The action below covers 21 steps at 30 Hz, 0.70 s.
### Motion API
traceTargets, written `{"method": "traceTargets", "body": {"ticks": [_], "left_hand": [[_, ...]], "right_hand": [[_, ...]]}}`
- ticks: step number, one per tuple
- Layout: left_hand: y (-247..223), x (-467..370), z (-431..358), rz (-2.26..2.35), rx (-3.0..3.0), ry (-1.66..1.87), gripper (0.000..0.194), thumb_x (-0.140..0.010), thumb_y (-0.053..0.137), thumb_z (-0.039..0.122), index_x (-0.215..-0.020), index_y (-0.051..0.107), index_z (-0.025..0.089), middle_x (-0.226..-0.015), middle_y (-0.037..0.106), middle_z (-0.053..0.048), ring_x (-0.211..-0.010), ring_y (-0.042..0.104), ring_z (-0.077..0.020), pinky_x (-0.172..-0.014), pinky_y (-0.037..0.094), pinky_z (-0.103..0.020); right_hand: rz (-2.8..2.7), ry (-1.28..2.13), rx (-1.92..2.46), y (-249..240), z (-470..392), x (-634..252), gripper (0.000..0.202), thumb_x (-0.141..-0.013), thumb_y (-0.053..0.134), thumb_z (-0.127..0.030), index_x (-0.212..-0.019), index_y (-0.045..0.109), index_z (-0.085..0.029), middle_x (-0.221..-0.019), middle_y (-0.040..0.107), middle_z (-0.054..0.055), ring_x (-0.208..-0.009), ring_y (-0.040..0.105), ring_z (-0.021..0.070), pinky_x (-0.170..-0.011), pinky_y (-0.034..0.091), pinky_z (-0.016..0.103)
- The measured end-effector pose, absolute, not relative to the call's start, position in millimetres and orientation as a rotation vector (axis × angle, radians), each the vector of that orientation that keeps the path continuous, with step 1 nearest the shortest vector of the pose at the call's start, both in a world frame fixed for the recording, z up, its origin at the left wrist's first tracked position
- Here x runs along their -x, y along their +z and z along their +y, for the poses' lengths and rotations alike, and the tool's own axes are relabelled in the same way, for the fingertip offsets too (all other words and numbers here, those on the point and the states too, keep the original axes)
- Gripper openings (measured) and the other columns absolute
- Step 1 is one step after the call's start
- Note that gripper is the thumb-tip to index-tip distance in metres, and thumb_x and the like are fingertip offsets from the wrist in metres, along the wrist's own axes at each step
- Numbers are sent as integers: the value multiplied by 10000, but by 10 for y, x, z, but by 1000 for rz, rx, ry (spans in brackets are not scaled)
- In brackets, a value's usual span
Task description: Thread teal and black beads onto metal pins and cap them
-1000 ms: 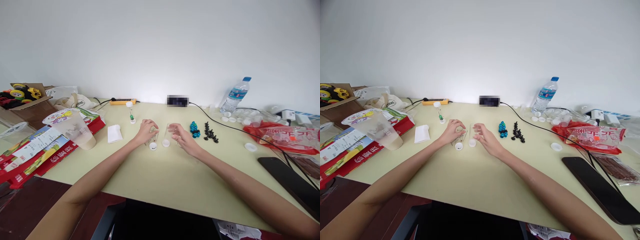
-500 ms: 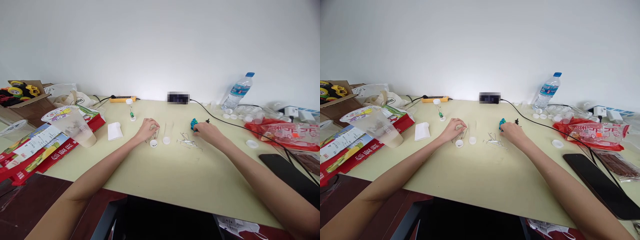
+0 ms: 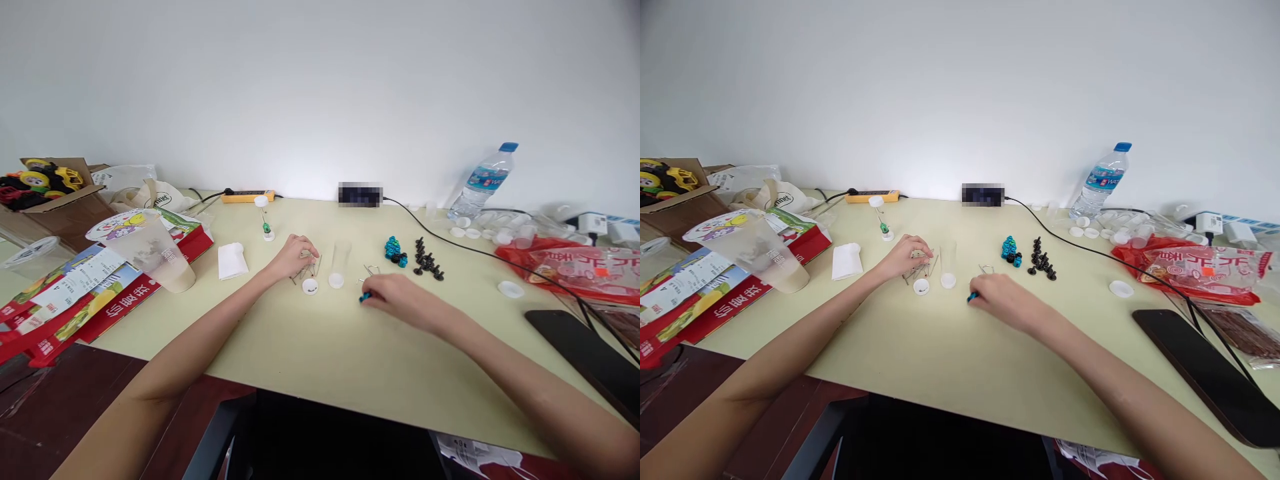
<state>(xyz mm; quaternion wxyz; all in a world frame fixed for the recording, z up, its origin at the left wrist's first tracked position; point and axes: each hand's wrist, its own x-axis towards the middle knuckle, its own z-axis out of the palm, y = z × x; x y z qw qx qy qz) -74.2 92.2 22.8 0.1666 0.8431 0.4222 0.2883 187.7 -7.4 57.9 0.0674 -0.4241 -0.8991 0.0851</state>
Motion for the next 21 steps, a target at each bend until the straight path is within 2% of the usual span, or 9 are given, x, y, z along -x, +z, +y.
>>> {"method": "traceTargets", "body": {"ticks": [4, 9, 12, 16, 21], "left_hand": [[229, 748, 921, 1194, -2484, 778, 116, -736, 575, 198, -758, 677, 247, -909, 604, -43, -948, 456, -252, -822, 392, -405], [211, 714, 863, 1105, -2712, 702, 144, -753, 532, 169, -715, 659, 224, -867, 585, -65, -915, 446, -248, -769, 386, -384], [225, 710, 825, 995, -2922, 623, 161, -771, 504, 132, -710, 628, 214, -884, 576, -73, -945, 435, -246, -763, 363, -372], [285, 730, 788, 846, -3057, 542, 203, -782, 466, 64, -685, 573, 208, -808, 569, -64, -961, 438, -232, -774, 341, -347], [308, 758, 790, 804, -3068, 513, 209, -837, 425, 106, -739, 575, 214, -816, 587, -64, -960, 464, -217, -807, 330, -340]], "right_hand": [[-2770, 318, 1099, 457, -358, -1718, 168, -906, 429, -252, -900, 586, -194, -839, 610, 53, -723, 581, 184, -598, 416, 269], [-2605, 359, 1098, 524, -297, -1806, 308, -914, 413, -399, -1098, 556, -196, -883, 634, 66, -769, 597, 196, -647, 437, 283], [-2460, 311, 1189, 593, -203, -1898, 295, -935, 358, -380, -1014, 587, -212, -924, 646, 54, -776, 601, 182, -662, 432, 278], [-2391, 323, 1248, 569, -125, -1952, 308, -939, 335, -368, -898, 601, -219, -866, 654, 30, -729, 599, 163, -641, 426, 264], [-2393, 292, 1267, 476, -71, -1974, 316, -935, 327, -359, -889, 606, -219, -867, 658, 34, -738, 601, 172, -643, 428, 272]]}}
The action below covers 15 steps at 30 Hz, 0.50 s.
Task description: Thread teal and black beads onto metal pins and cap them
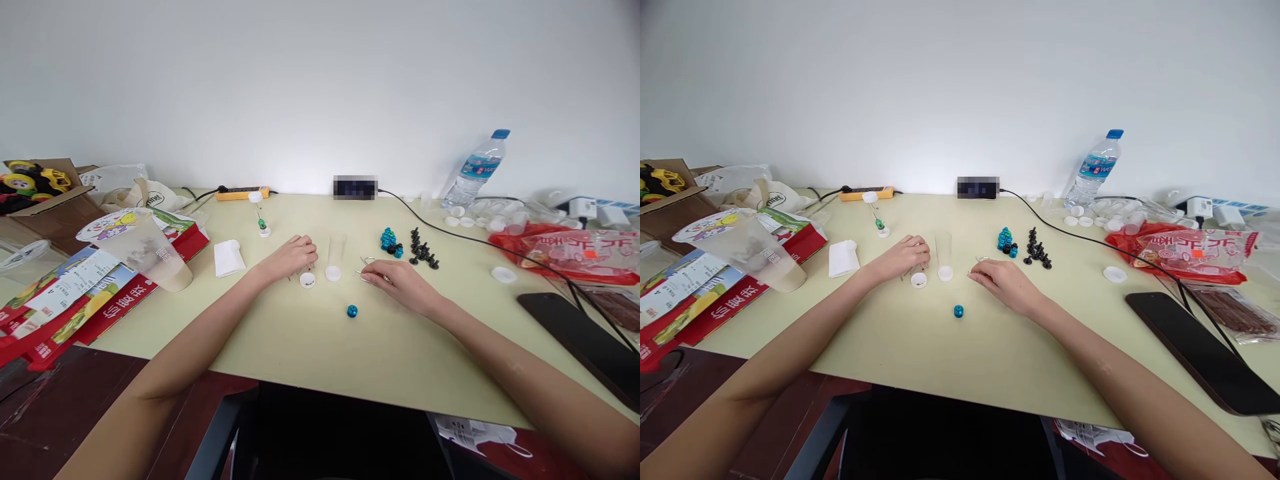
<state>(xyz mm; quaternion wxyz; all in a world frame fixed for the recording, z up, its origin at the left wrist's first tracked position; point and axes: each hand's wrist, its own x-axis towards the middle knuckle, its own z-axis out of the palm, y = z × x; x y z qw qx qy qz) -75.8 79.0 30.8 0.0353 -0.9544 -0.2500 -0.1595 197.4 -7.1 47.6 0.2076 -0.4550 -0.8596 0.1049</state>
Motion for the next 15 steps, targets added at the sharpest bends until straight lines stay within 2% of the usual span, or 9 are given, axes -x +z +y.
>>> {"method": "traceTargets", "body": {"ticks": [5, 9, 15], "left_hand": [[289, 773, 834, -923, 2867, -659, 208, -852, 395, 135, -803, 578, 219, -938, 594, -69, -943, 491, -213, -810, 347, -350], [304, 770, 844, -1164, 2859, -1161, 187, -850, 384, 158, -810, 558, 216, -850, 600, -28, -801, 545, -173, -736, 405, -306], [356, 698, 763, -1378, 2785, -1829, 92, -835, 436, 223, -802, 520, 204, -709, 605, 8, -681, 582, -142, -663, 457, -281]], "right_hand": [[-2310, 209, 1348, 459, -10, -2040, 312, -936, 317, -331, -844, 589, -211, -863, 656, 36, -740, 597, 175, -635, 417, 272], [-2326, 197, 1409, 420, 28, -2080, 299, -927, 333, -299, -792, 583, -207, -866, 642, 35, -740, 588, 174, -621, 409, 269], [-2500, 130, 1419, 341, 19, -2070, 197, -900, 405, -270, -831, 578, -206, -873, 606, 41, -741, 567, 177, -611, 400, 269]]}}
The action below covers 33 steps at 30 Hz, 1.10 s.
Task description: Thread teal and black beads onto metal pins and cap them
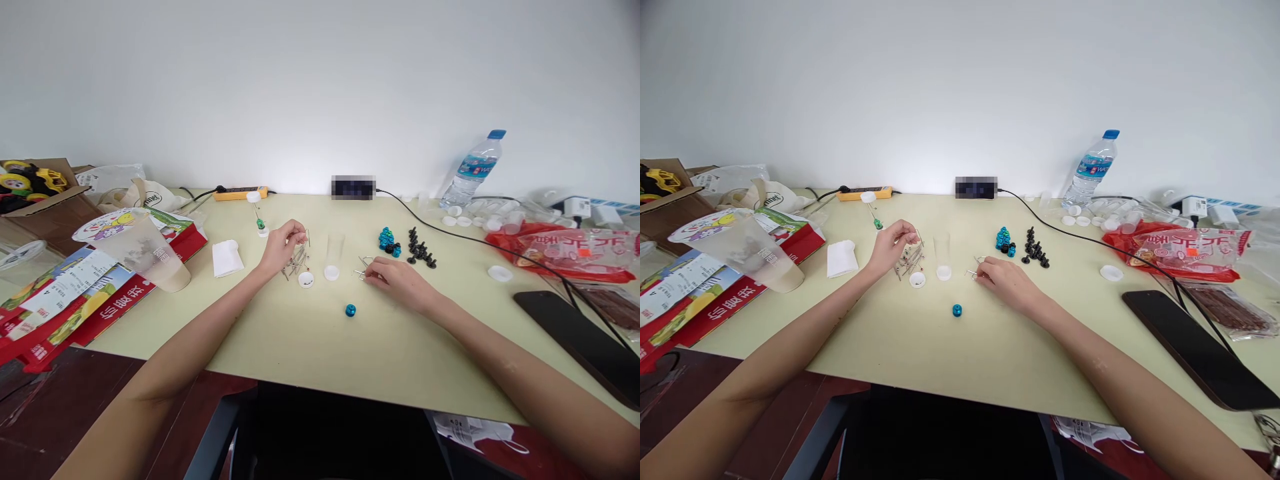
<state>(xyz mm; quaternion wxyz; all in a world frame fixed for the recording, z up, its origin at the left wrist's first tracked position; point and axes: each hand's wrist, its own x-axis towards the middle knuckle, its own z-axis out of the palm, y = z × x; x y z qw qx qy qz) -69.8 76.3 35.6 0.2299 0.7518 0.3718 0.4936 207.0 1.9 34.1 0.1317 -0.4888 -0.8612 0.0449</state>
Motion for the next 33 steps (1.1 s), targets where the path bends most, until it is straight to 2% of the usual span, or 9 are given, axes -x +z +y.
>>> {"method": "traceTargets", "body": {"ticks": [8, 15, 19, 26, 33], "left_hand": [[512, 546, 557, 828, -1821, 1561, 83, -848, 488, 262, -809, 509, 193, -675, 574, 7, -593, 519, -106, -594, 436, -246], [577, 466, 335, 681, -1814, 1695, 102, -847, 524, 269, -812, 524, 174, -666, 549, 4, -601, 499, -96, -574, 414, -226], [571, 419, 135, 587, -1844, 1605, 106, -845, 529, 279, -833, 536, 174, -656, 558, 0, -597, 518, -102, -554, 419, -229], [489, 294, -76, 444, -2011, 1016, 122, -859, 504, 257, -817, 564, 160, -644, 575, -9, -584, 520, -95, -576, 415, -231], [381, 248, -24, 513, -1961, 903, 145, -865, 484, 273, -806, 550, 158, -663, 568, -4, -618, 539, -103, -599, 413, -237]], "right_hand": [[-2710, -374, 1400, 280, -16, -2041, 196, -917, 347, -144, -819, 517, -157, -844, 557, 87, -663, 523, 166, -525, 307, 255], [-2803, -659, 1412, 301, -30, -2116, 190, -774, 413, 32, -757, 482, -144, -748, 522, 59, -601, 488, 160, -486, 232, 268], [-2773, -598, 1428, 265, 15, -2132, 170, -816, 390, -7, -766, 465, -151, -716, 516, 48, -568, 468, 149, -486, 222, 264], [-2709, -313, 1432, 324, -56, -1976, 136, -894, 343, -115, -815, 439, -170, -671, 504, 25, -499, 410, 135, -474, 231, 245], [-2585, -65, 1383, 302, -75, -1943, 215, -894, 317, -93, -1021, 468, -177, -844, 585, 62, -653, 551, 165, -560, 354, 238]]}}
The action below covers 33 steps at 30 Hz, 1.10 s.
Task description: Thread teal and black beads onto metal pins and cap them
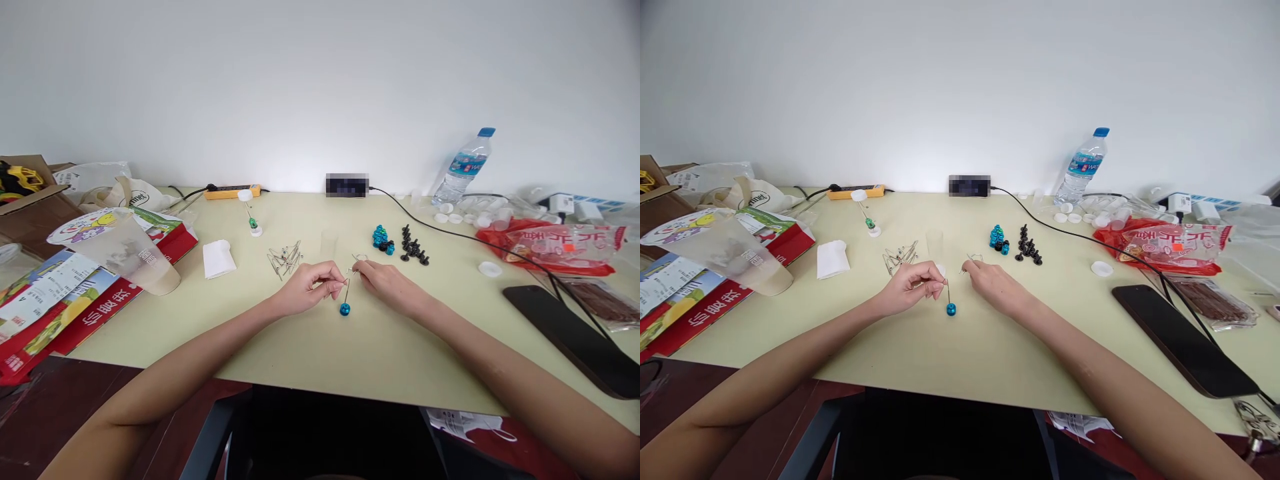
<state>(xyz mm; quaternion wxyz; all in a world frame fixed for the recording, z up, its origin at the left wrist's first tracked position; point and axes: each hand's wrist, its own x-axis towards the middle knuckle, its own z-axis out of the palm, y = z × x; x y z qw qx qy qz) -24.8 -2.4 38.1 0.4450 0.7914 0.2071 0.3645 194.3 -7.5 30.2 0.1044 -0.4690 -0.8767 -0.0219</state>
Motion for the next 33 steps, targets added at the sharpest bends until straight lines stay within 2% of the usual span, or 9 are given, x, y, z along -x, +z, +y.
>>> {"method": "traceTargets", "body": {"ticks": [12, 18, 23, 29, 33], "left_hand": [[355, 214, -47, 564, -2010, 841, 157, -866, 476, 289, -796, 544, 166, -658, 572, -2, -623, 545, -104, -616, 416, -234], [337, 205, -52, 551, -2034, 801, 147, -873, 464, 277, -807, 536, 166, -698, 612, -18, -647, 567, -108, -622, 433, -238], [344, 204, -84, 541, -2100, 797, 146, -866, 469, 265, -823, 560, 159, -771, 641, -42, -711, 600, -124, -660, 452, -246], [464, 335, -8, 611, -2282, 1107, 144, -838, 500, 272, -839, 603, 171, -780, 631, -42, -706, 572, -136, -674, 445, -262], [620, 593, 190, 788, -2396, 1236, 156, -828, 518, 306, -828, 605, 177, -749, 609, -38, -699, 540, -148, -663, 428, -275]], "right_hand": [[-2574, 25, 1344, 301, -49, -1974, 249, -899, 313, -89, -1061, 484, -171, -959, 605, 88, -763, 597, 190, -632, 416, 257], [-2568, -25, 1345, 278, -46, -1979, 246, -906, 317, -106, -1073, 483, -177, -952, 604, 84, -703, 586, 181, -607, 409, 258], [-2557, -9, 1332, 312, -52, -1969, 190, -930, 328, -172, -995, 506, -175, -891, 593, 72, -687, 568, 167, -589, 394, 245], [-2563, -52, 1330, 335, -52, -1960, 220, -941, 344, -220, -855, 540, -170, -757, 549, 47, -610, 525, 151, -552, 361, 240], [-2450, -74, 1322, 359, -79, -1963, 247, -944, 345, -236, -862, 568, -170, -881, 558, 73, -647, 548, 147, -590, 390, 258]]}}
